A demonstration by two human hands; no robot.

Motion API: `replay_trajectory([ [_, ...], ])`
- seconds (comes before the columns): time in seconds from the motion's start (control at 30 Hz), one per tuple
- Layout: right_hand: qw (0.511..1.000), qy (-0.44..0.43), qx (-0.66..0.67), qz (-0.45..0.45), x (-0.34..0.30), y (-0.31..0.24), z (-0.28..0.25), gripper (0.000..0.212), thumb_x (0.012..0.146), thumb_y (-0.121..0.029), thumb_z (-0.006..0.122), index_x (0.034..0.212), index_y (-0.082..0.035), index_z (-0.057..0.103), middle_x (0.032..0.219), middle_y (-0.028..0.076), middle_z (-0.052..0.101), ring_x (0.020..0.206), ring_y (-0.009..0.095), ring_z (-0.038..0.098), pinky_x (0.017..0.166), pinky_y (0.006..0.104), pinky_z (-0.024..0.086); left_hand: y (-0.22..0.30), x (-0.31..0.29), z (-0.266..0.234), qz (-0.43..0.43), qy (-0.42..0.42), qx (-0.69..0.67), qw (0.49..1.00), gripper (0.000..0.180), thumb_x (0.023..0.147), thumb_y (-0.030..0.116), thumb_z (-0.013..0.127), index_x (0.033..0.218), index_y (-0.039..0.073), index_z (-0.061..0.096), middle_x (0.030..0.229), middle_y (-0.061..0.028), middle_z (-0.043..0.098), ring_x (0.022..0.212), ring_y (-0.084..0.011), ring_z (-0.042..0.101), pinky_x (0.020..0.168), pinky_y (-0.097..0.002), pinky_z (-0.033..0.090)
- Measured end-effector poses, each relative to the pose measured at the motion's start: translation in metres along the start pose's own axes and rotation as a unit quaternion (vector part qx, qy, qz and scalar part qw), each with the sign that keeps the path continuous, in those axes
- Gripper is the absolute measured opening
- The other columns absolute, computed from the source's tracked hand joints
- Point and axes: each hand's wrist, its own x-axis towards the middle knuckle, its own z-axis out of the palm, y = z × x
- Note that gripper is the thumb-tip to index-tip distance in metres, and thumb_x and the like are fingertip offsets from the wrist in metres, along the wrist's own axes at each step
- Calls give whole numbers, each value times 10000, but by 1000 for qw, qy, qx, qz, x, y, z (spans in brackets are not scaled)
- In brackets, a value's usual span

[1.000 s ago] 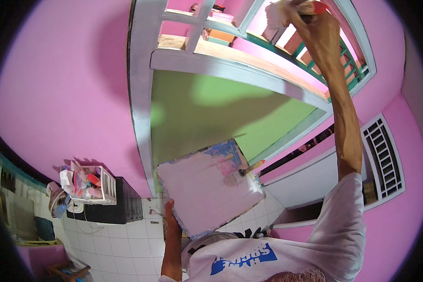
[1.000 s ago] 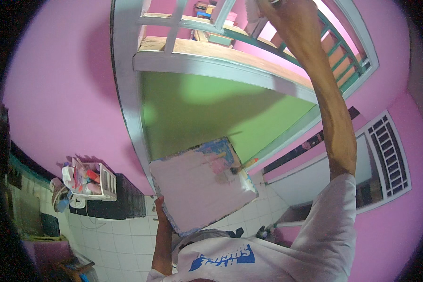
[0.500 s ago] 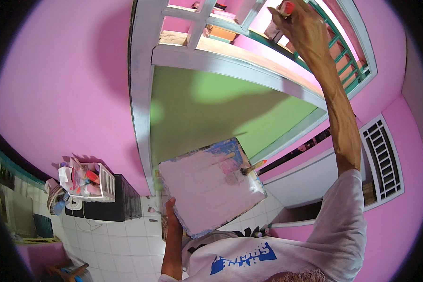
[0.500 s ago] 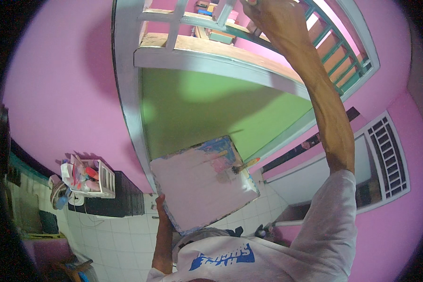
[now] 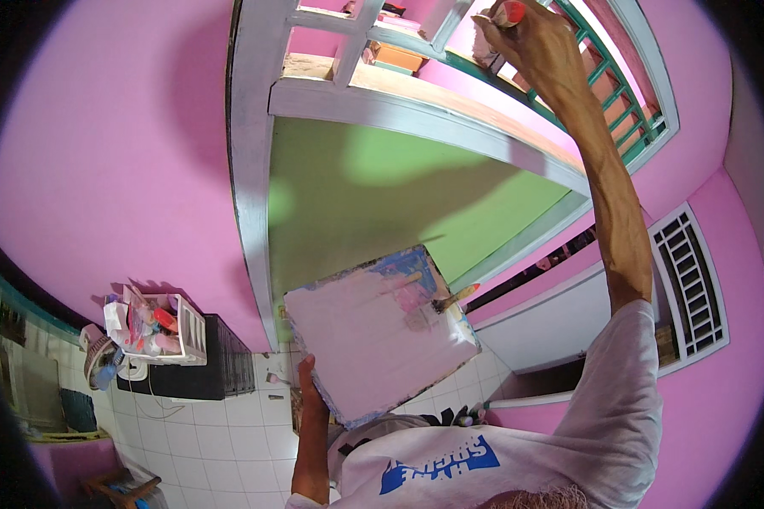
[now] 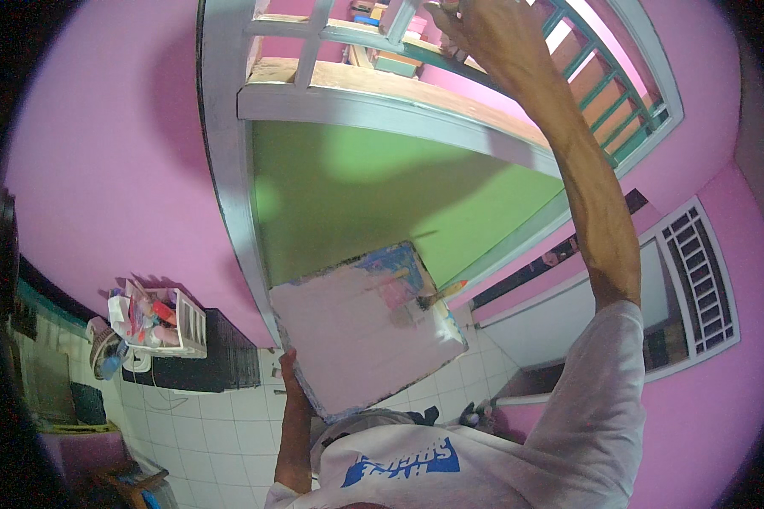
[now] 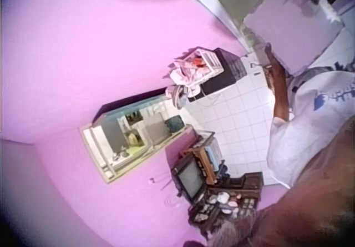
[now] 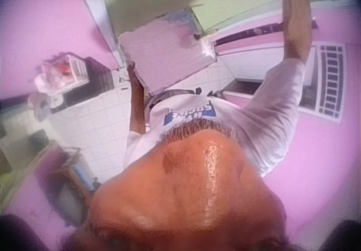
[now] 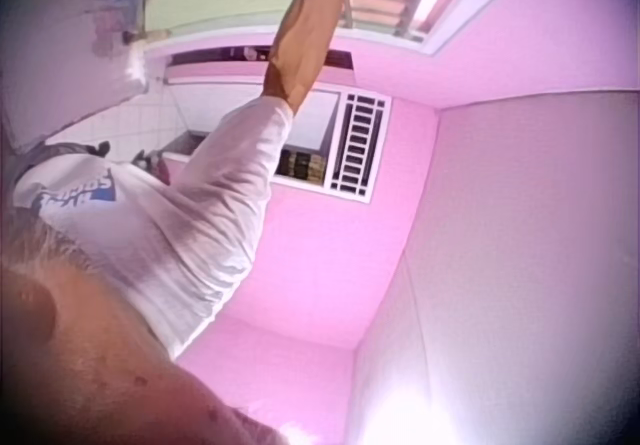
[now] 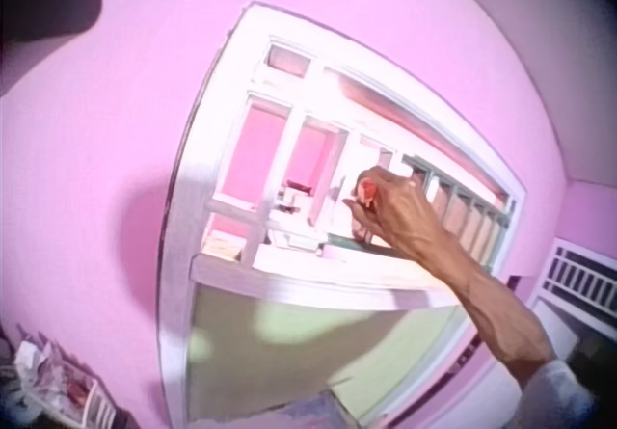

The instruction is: The person paints the upper window frame white using a brush and a paint tray. They repeatedly dip the brush into the tray and apply paint to the frame's horizontal and vertical bars.

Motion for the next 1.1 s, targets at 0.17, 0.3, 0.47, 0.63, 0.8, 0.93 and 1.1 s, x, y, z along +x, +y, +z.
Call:
replay_trajectory([
  [0.17,997,-18,16,71,-2,-17,-24,236,892,-198,698,835,-17,558,665,89,603,521,158,562,478,317,505,-8,6,-13,-6,0,-29,1000,630,871,509,545,1287,39,490,1181,-125,569,1094,-257,548,939,-396,450],
  [0.3,994,4,72,80,-2,-12,-34,207,885,-191,706,848,-44,565,686,58,607,550,157,573,493,321,508,-3,2,-1,-7,-16,-14,1000,614,875,506,540,1273,41,496,1175,-122,569,1081,-254,553,928,-396,459],
  [0.47,997,-18,-66,41,-33,16,-29,253,890,-287,690,915,-37,721,723,91,688,681,171,686,613,351,529,-4,5,-5,4,-13,-8,1000,620,874,498,540,1283,35,492,1187,-133,566,1083,-260,556,925,-398,464],
  [0.63,961,199,164,101,-91,30,-7,222,859,-153,752,1038,-38,690,1005,93,702,918,166,681,756,317,598,3,-2,7,9,-15,-4,1000,608,876,472,544,1292,33,489,1191,-135,567,1080,-264,558,917,-393,467],
  [0.8,943,234,218,90,-123,29,18,186,870,-66,719,1038,2,679,1049,105,664,937,183,669,770,313,597,-2,-2,2,41,-6,5,999,621,879,482,530,1302,30,485,1196,-135,566,1093,-268,552,926,-405,462],
  [0.93,947,285,129,69,-127,15,19,188,822,14,727,1007,-11,702,1037,116,660,944,203,660,762,283,594,3,-6,-5,28,-7,22,999,654,881,508,514,1321,26,469,1219,-136,559,1109,-272,542,946,-406,451],
  [1.1,963,242,103,55,-147,-19,41,406,764,-25,760,1136,-182,718,1114,89,648,982,249,649,761,333,570,7,-15,7,39,8,50,998,719,865,560,509,1357,40,438,1279,-145,519,1146,-295,513,953,-437,436],
])
